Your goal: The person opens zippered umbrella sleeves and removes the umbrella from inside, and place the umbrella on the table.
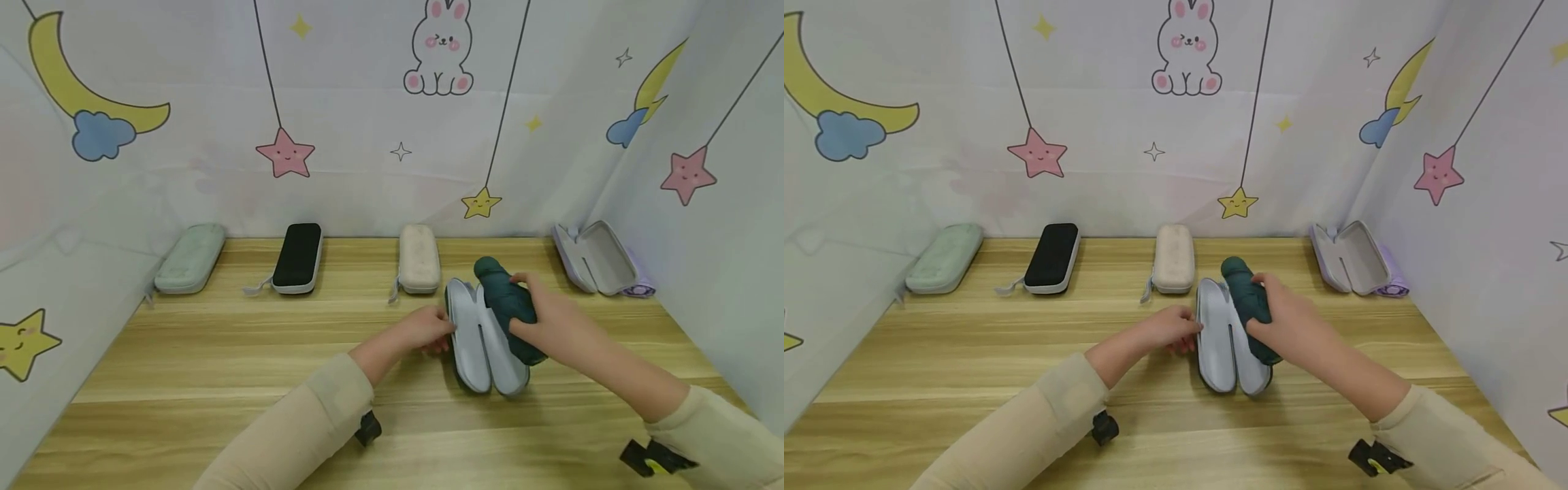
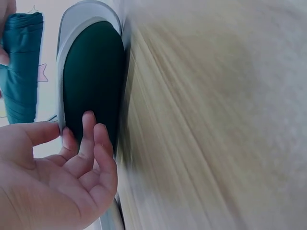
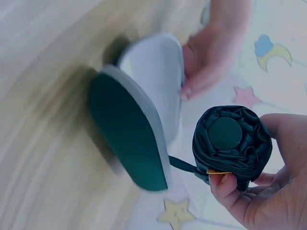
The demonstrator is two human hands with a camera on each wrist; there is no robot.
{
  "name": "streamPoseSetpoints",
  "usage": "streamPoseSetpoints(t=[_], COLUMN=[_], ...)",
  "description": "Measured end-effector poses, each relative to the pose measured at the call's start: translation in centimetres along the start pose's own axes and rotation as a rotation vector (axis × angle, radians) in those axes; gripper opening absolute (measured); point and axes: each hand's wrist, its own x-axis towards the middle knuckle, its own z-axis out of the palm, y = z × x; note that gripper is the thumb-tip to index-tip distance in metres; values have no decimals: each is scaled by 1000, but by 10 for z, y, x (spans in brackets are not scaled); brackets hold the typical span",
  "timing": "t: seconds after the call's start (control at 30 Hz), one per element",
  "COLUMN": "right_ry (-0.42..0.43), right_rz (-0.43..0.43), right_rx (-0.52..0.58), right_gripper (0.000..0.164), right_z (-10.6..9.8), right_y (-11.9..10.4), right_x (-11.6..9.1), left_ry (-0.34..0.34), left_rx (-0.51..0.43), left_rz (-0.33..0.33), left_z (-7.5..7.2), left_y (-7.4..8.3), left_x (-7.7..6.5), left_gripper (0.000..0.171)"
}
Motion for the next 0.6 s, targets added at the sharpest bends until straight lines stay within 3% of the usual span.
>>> streamPoseSetpoints(t=[0.23,0.47,0.6], right_ry=[117,9,-35], right_rz=[1,101,100], right_rx=[-63,-83,-150], right_gripper=[68,71,68], right_z=[-23,-12,5], right_y=[22,52,69], right_x=[-6,4,11], left_ry=[42,56,58], left_rx=[6,20,22], left_rz=[7,6,6], left_z=[1,0,0], left_y=[-2,-1,0], left_x=[-1,-2,-3], left_gripper=[20,22,21])
